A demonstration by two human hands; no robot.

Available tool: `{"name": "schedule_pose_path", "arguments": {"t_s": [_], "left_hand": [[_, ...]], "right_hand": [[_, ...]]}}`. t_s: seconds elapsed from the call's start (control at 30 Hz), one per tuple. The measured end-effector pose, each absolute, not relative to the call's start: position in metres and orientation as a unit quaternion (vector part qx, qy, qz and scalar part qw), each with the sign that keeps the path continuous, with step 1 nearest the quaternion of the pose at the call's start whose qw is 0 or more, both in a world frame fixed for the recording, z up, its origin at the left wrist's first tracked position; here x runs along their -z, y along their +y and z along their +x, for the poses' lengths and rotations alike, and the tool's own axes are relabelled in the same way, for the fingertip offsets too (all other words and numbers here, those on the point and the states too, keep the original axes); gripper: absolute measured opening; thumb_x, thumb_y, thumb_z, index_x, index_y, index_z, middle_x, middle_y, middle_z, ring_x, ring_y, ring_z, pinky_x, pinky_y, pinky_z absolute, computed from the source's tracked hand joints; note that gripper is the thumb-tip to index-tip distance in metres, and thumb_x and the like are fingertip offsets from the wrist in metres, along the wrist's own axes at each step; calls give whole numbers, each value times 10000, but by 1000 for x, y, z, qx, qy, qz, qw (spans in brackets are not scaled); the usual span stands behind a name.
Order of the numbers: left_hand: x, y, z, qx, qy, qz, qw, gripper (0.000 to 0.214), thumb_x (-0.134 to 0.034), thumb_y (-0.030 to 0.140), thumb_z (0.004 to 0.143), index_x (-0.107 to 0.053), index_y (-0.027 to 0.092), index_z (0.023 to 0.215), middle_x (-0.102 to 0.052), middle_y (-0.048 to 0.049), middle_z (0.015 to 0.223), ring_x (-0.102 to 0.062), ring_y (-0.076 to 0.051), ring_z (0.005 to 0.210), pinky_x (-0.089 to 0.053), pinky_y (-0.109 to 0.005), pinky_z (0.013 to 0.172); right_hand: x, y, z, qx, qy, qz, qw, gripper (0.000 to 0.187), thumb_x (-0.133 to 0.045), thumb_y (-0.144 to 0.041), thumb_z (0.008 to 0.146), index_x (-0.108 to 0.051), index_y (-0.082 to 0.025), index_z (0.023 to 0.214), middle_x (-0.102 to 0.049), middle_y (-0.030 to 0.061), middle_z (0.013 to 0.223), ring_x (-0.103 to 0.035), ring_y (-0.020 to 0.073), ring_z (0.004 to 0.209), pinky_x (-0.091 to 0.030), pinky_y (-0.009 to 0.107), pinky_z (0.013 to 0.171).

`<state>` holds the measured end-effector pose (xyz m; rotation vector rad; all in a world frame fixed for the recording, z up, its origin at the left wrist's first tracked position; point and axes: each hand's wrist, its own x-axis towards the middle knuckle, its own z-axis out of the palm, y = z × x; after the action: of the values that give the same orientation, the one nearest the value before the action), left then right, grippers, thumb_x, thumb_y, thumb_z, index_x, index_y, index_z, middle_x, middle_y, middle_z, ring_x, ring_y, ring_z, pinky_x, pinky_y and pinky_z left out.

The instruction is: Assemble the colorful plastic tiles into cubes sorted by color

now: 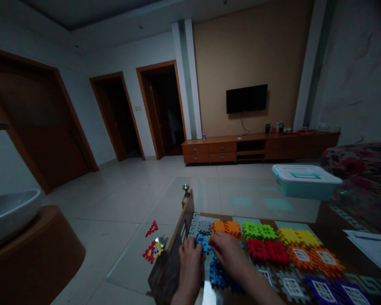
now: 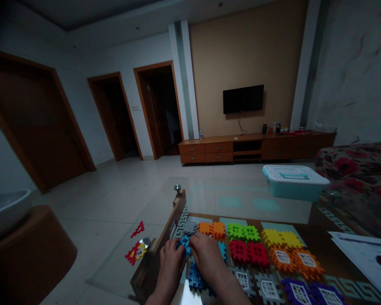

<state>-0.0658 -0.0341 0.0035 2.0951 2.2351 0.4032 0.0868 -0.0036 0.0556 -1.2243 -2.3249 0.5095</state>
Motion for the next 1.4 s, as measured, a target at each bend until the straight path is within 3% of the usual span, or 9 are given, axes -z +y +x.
{"name": "schedule_pose_path", "arguments": {"t_s": [0.17,0.27,0.47,0.63,0.8,1.03,1.2,1.27,1.4], "left_hand": [[-7,-36,-67,-152,733,663,11,267,-524,183,823,-633,221,1064,-557,-74,1264,-447,-262,1229,-324,-419,1024],[-13,-34,-86,-165,762,626,-36,307,-473,159,854,-610,202,1125,-561,-95,1268,-458,-253,1233,-330,-422,1034],[-15,-41,-163,-121,879,455,-79,356,-450,191,878,-563,129,1209,-492,-214,1341,-419,-348,1268,-400,-480,923],[-9,-49,-189,-127,875,465,-35,277,-507,183,849,-628,172,1098,-653,-117,1069,-570,-292,1060,-445,-360,797],[-8,-47,-191,-162,867,469,-34,271,-518,152,833,-641,137,1074,-641,-112,1017,-580,-258,996,-432,-296,829],[-13,-47,-195,-215,859,464,-18,321,-400,113,862,-646,97,1067,-632,-135,1011,-565,-258,994,-414,-317,883],[-10,-51,-147,-247,818,518,37,358,-431,15,763,-692,195,930,-646,-55,1011,-567,-187,997,-402,-246,877],[-4,-50,-127,-245,786,552,130,393,-404,-7,746,-699,177,927,-641,-82,1059,-546,-213,1066,-393,-279,905],[15,-37,-112,-300,777,496,245,484,-350,-11,743,-650,99,1107,-605,-184,1171,-520,-298,1122,-368,-402,939]], "right_hand": [[-55,-4,86,-195,-844,-445,227,205,-472,-131,880,-665,-199,868,-672,40,909,-614,179,862,-395,243,731],[-53,-5,84,-194,-847,-443,221,212,-468,-121,881,-665,-195,862,-671,43,903,-613,180,853,-395,242,726],[-49,-8,82,-196,-855,-433,207,210,-472,-102,875,-656,-193,829,-669,42,899,-611,175,859,-386,235,726],[-44,-10,79,-191,-858,-433,198,193,-484,-121,878,-657,-194,834,-668,44,893,-610,181,845,-383,240,706],[-37,-10,76,-189,-861,-431,192,212,-472,-111,876,-662,-197,838,-671,49,904,-611,182,853,-388,243,726],[-22,-12,75,-195,-871,-417,173,231,-442,-118,871,-657,-201,857,-669,54,921,-618,192,861,-408,256,730],[-17,4,50,-227,-866,-387,219,218,-460,-129,851,-647,-194,942,-659,60,962,-622,180,902,-432,249,782],[-20,15,26,-226,-872,-375,217,220,-475,-126,835,-654,-186,948,-661,63,956,-626,176,888,-442,245,782],[-29,39,-45,-180,-910,-337,160,287,-478,-81,808,-677,-201,977,-677,51,993,-641,160,922,-451,217,791]]}}
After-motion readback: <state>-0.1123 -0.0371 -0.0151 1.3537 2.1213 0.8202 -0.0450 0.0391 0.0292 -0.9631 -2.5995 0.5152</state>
